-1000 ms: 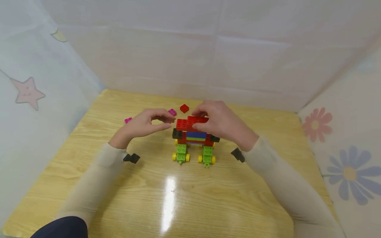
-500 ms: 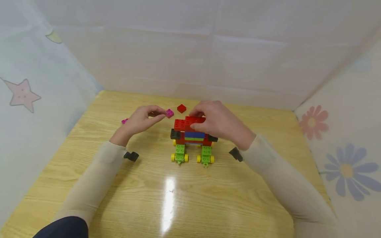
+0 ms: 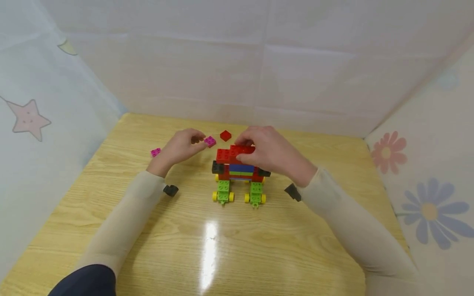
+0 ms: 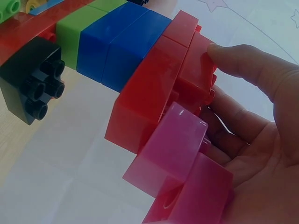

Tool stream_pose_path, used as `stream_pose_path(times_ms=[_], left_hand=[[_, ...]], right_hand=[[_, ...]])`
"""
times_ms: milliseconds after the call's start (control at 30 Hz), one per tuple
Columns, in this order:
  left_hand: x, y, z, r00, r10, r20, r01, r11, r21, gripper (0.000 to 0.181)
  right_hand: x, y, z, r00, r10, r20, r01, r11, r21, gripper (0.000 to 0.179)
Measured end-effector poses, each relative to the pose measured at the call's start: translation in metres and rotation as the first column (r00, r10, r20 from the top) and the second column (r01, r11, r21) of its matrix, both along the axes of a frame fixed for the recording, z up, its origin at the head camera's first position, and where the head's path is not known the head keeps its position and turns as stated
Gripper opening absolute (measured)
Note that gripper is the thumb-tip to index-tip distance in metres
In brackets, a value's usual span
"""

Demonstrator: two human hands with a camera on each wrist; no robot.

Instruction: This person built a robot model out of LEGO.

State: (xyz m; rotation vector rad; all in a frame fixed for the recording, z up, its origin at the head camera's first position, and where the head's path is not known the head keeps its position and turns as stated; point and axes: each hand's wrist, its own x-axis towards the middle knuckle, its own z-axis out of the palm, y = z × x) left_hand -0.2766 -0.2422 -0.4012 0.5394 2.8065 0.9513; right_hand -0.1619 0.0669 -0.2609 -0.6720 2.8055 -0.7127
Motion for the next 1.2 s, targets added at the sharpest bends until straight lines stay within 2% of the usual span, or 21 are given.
stream_pose_path(times_ms=[267,433,633,867,1200], left_hand=[[-0.011,0.01,-0.01,0.996,0.039,0.08,-0.034,0.997,-0.065,0.058],[-0.014,0.016,-0.014,0.994,0.049,0.102,-0.038,0.994,-0.106,0.053],[-0.017,0.02,-0.018,0.995,0.07,0.065,-0.061,0.989,-0.133,0.046],[-0.023,0.026,-0.02,0.996,0.089,0.015,-0.086,0.986,-0.14,0.054],[-0.025,0.034,-0.02,0.995,0.095,0.001,-0.094,0.985,-0.142,0.025]], right_hand=[[0.0,0.002,-0.001,1.0,0.002,0.0,-0.002,1.0,-0.005,0.036],[0.0,0.002,-0.001,1.0,0.003,0.002,-0.003,1.0,-0.008,0.037],[0.001,0.003,0.0,1.0,0.004,0.004,-0.004,1.0,-0.01,0.039],[0.002,0.004,0.001,1.0,0.003,0.004,-0.003,1.0,-0.015,0.041],[0.002,0.003,0.001,1.0,-0.001,0.002,0.001,1.0,-0.014,0.04]])
